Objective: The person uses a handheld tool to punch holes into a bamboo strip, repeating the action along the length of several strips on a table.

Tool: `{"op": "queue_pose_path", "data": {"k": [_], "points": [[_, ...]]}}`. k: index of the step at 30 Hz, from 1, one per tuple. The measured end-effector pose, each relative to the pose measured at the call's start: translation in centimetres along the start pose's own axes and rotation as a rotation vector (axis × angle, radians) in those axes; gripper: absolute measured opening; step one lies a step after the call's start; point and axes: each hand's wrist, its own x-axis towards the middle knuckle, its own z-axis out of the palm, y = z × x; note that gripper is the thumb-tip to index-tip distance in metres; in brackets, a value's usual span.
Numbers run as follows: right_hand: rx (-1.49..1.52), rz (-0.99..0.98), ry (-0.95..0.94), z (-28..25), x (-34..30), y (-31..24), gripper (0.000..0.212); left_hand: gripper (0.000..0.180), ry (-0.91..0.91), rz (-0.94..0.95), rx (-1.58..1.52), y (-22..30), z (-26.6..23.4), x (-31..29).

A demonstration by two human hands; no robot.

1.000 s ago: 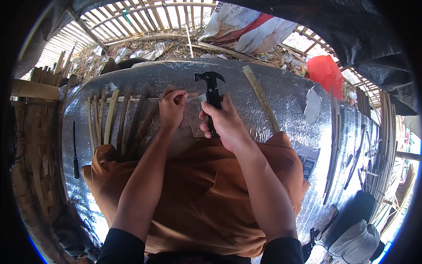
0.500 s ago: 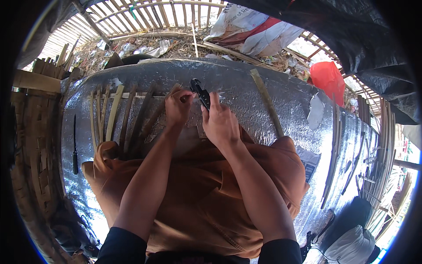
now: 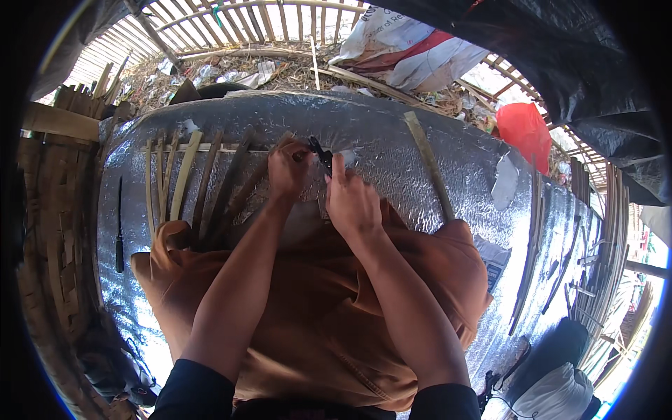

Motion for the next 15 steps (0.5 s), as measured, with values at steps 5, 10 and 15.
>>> {"op": "queue_pose_path", "data": {"k": [5, 10, 15], "points": [[0.03, -0.035, 0.08, -0.17, -0.16, -0.35, 0.045, 0.01, -0.027, -0.089, 0.002, 0.2, -0.2, -0.28], [-0.03, -0.038, 0.005, 0.23, -0.41, -0.08, 0.045, 0.013, 0.003, -0.028, 0.043, 0.13, 0.03, -0.22], [0.002, -0.005, 0.005, 0.18, -0.51, -0.48, 0.044, 0.013, -0.006, -0.055, 0.011, -0.19, 0.07, -0.28]]}}
